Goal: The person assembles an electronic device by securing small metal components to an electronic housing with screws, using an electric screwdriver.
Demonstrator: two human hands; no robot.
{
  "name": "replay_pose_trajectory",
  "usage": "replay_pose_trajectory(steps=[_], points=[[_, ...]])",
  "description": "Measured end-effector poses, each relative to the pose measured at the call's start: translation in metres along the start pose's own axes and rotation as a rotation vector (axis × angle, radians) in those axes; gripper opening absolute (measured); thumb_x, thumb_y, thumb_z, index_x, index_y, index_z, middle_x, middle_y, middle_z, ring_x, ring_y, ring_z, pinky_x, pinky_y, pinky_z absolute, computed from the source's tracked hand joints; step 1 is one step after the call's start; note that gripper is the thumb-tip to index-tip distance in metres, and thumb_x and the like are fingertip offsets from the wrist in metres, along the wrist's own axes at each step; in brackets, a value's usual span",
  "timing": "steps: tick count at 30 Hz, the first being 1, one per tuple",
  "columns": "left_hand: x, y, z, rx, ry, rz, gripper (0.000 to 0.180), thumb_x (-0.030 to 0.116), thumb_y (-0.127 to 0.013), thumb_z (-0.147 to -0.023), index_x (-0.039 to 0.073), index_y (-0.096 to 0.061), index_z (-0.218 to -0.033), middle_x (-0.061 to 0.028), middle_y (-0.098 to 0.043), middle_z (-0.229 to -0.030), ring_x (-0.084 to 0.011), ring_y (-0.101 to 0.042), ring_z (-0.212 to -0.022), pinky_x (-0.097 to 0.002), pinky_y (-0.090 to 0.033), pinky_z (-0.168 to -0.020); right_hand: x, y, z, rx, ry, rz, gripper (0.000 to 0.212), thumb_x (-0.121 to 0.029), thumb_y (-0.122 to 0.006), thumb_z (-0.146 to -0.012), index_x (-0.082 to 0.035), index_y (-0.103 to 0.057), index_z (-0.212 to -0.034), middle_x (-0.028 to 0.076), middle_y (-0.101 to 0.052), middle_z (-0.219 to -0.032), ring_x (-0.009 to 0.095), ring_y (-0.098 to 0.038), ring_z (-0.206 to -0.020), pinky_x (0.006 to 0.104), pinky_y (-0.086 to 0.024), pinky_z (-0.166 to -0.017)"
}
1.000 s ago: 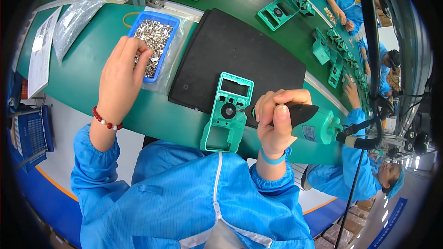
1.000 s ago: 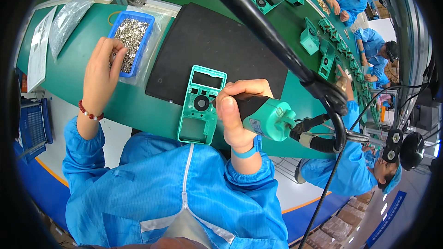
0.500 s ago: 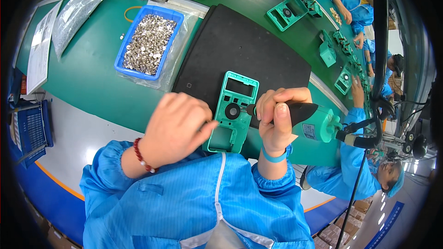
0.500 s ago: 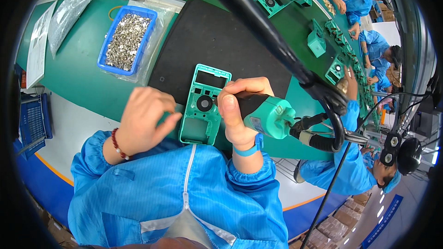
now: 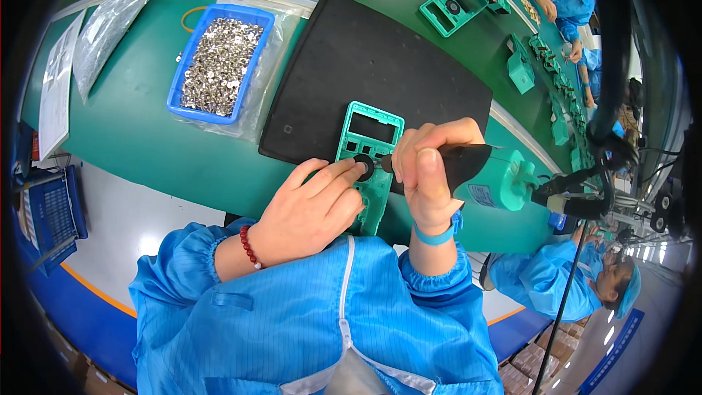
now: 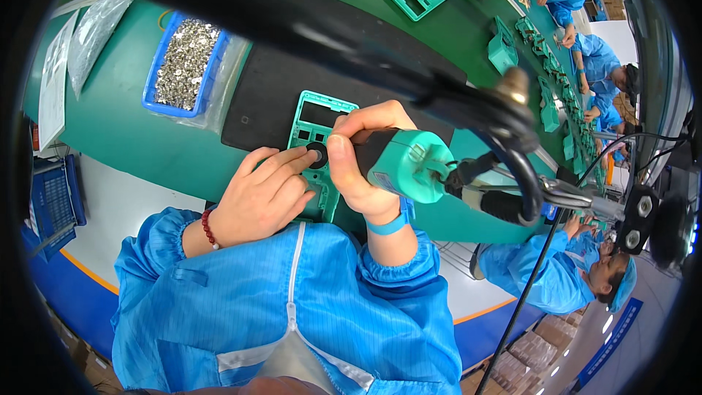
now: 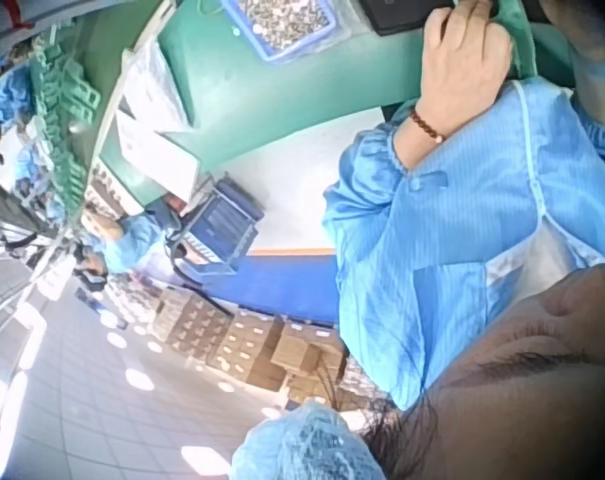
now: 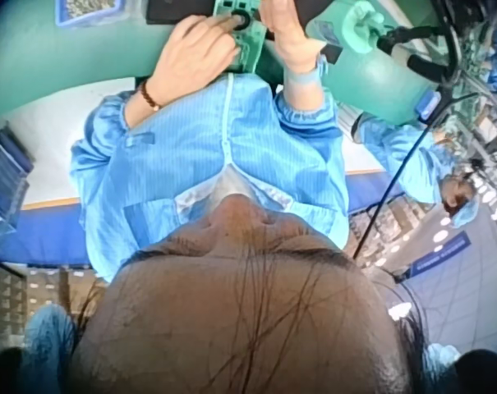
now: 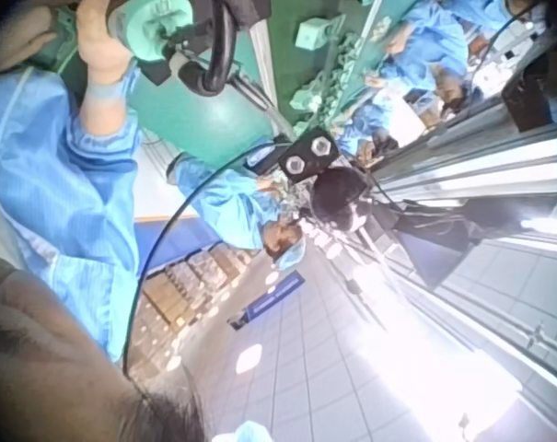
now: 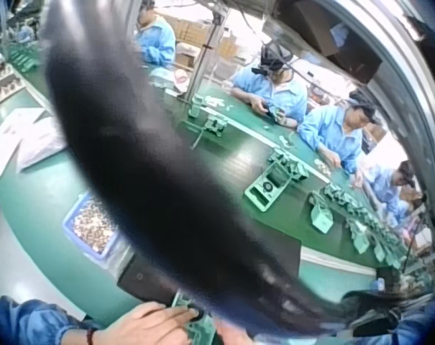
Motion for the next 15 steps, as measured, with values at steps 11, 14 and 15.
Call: replay_pose_trajectory(steps=[11,14,15], points=[[0.009,-0.005,-0.001,-0.015,-0.023,-0.014,0.019,0.015,-0.070,-0.084,0.003,-0.059,-0.093,-0.0146,-0.064,-0.124,-0.0262,-0.059,-0.118,-0.0440,-0.045,-0.099,0.001,0.003,0.014,0.169,0.084,0.074,0.018,-0.007,-0.073,-0.086,-0.002,-0.059,-0.096,0.006,-0.061,-0.085,0.010,-0.059,-0.066,0.0236,-0.048,-0.061],[0.009,-0.007,0.003,-0.023,-0.022,-0.063,0.018,0.015,-0.069,-0.084,0.003,-0.059,-0.094,-0.0146,-0.064,-0.125,-0.0253,-0.059,-0.120,-0.0433,-0.045,-0.100,-0.007,-0.004,0.012,0.118,0.028,0.088,0.018,-0.006,-0.072,-0.088,0.000,-0.059,-0.098,0.008,-0.062,-0.089,0.010,-0.059,-0.065,0.0242,-0.049,-0.060],[0.010,-0.009,0.004,-0.024,-0.013,-0.078,0.018,0.015,-0.069,-0.084,0.003,-0.059,-0.094,-0.0143,-0.064,-0.125,-0.0248,-0.059,-0.120,-0.0434,-0.045,-0.100,-0.008,-0.003,0.014,0.111,0.031,0.086,0.018,-0.006,-0.072,-0.088,0.000,-0.059,-0.098,0.008,-0.062,-0.089,0.010,-0.059,-0.065,0.0242,-0.049,-0.060]])
Point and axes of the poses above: each hand's wrist, its own z-axis away from the middle knuckle, its own y-axis out of the back of the hand, x = y × z, the point moved 5 cm from there along -z, towards the middle knuckle
